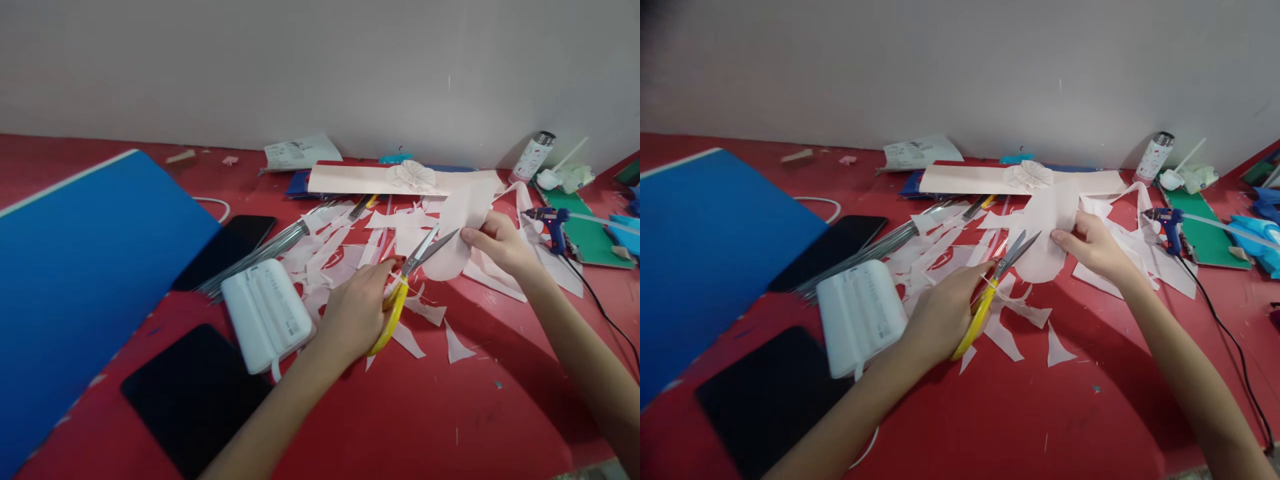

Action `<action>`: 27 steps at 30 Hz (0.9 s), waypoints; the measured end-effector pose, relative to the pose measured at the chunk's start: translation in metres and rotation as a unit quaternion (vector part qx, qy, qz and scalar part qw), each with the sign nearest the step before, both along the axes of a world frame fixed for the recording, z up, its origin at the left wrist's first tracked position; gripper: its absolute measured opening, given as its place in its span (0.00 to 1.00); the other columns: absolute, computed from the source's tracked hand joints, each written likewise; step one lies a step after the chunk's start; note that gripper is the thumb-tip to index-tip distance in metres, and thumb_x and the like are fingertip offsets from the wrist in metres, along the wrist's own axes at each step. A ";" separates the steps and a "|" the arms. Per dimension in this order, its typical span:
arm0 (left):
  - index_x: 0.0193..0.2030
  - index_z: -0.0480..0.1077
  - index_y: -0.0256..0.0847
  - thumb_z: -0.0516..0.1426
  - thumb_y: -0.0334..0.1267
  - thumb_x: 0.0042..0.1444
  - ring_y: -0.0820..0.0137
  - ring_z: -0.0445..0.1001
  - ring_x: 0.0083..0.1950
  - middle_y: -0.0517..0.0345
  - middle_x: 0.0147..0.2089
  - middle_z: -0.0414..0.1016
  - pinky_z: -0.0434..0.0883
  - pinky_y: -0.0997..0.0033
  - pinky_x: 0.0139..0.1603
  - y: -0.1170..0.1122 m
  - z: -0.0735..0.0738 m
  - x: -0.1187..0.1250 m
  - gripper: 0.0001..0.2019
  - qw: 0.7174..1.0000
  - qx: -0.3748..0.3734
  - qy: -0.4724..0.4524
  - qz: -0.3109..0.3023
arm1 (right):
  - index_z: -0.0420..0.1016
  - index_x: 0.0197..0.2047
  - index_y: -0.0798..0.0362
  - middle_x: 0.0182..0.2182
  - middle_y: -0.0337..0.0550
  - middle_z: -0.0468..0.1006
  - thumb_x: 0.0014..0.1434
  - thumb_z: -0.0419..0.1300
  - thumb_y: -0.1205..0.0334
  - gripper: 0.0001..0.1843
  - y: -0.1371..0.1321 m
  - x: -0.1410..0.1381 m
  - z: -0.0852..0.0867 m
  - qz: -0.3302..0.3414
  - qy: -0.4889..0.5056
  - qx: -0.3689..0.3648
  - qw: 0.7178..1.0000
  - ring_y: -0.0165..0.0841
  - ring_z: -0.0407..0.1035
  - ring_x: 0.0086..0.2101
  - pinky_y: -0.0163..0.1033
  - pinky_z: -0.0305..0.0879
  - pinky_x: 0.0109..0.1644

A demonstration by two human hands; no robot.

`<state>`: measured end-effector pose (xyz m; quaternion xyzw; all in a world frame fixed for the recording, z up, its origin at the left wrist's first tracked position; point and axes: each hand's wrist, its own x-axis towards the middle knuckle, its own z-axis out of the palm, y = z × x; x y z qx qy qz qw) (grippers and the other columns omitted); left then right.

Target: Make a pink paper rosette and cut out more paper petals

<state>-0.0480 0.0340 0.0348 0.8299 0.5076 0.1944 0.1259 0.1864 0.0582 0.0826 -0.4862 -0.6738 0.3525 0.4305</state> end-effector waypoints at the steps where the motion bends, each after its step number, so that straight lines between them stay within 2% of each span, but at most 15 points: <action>1: 0.57 0.64 0.37 0.52 0.31 0.55 0.58 0.73 0.50 0.46 0.50 0.75 0.72 0.60 0.46 0.000 0.000 0.000 0.21 1.000 -0.001 0.000 -0.001 | 0.71 0.30 0.55 0.27 0.41 0.73 0.52 0.59 0.57 0.09 0.000 0.000 0.000 -0.001 0.002 -0.001 1.000 0.32 0.66 0.29 0.37 0.62 0.31; 6: 0.57 0.65 0.37 0.51 0.32 0.55 0.58 0.73 0.50 0.46 0.50 0.75 0.71 0.61 0.46 0.001 0.001 0.000 0.21 1.000 0.005 0.008 0.003 | 0.71 0.31 0.55 0.27 0.41 0.73 0.51 0.59 0.58 0.08 0.001 0.000 0.002 -0.006 0.013 0.004 1.000 0.31 0.66 0.29 0.37 0.61 0.31; 11: 0.55 0.66 0.37 0.50 0.32 0.55 0.58 0.75 0.46 0.47 0.46 0.77 0.70 0.64 0.39 0.000 0.005 -0.005 0.19 0.998 0.006 0.017 0.053 | 0.70 0.31 0.54 0.26 0.39 0.71 0.50 0.57 0.58 0.08 0.006 0.005 -0.001 -0.026 0.017 -0.001 1.000 0.32 0.65 0.29 0.37 0.61 0.33; 14: 0.45 0.69 0.37 0.50 0.39 0.58 0.60 0.75 0.35 0.49 0.34 0.77 0.67 0.66 0.31 0.003 0.007 -0.008 0.13 0.993 0.000 0.042 0.114 | 0.68 0.30 0.54 0.26 0.39 0.70 0.51 0.57 0.58 0.07 0.010 0.009 -0.004 -0.052 0.010 0.012 0.999 0.31 0.65 0.30 0.38 0.60 0.34; 16: 0.40 0.70 0.39 0.50 0.46 0.58 0.61 0.73 0.28 0.51 0.28 0.76 0.64 0.66 0.26 0.006 0.008 -0.009 0.14 0.986 -0.004 0.066 0.153 | 0.68 0.30 0.53 0.27 0.39 0.70 0.51 0.56 0.58 0.07 0.012 0.011 -0.004 -0.057 0.009 0.016 0.998 0.31 0.65 0.30 0.37 0.60 0.34; 19: 0.39 0.70 0.39 0.50 0.51 0.57 0.59 0.73 0.26 0.47 0.28 0.76 0.62 0.66 0.23 0.012 0.009 -0.009 0.18 0.978 -0.027 0.098 0.183 | 0.68 0.30 0.53 0.27 0.38 0.70 0.51 0.56 0.58 0.08 0.012 0.011 -0.005 -0.059 0.005 0.013 0.998 0.32 0.64 0.30 0.37 0.60 0.34; 23: 0.39 0.70 0.38 0.49 0.52 0.57 0.59 0.74 0.30 0.47 0.31 0.76 0.63 0.66 0.26 0.015 0.005 -0.011 0.19 0.978 -0.081 0.087 0.171 | 0.67 0.28 0.53 0.25 0.37 0.68 0.50 0.56 0.58 0.08 0.010 0.008 -0.005 -0.061 -0.002 0.000 0.998 0.31 0.63 0.29 0.38 0.59 0.33; 27: 0.47 0.68 0.38 0.50 0.44 0.57 0.62 0.74 0.33 0.51 0.34 0.76 0.65 0.67 0.32 0.012 -0.002 -0.013 0.16 0.992 -0.056 0.015 0.112 | 0.67 0.28 0.54 0.25 0.38 0.68 0.50 0.56 0.58 0.08 0.007 0.004 -0.005 -0.039 0.004 -0.011 0.999 0.31 0.63 0.28 0.37 0.58 0.32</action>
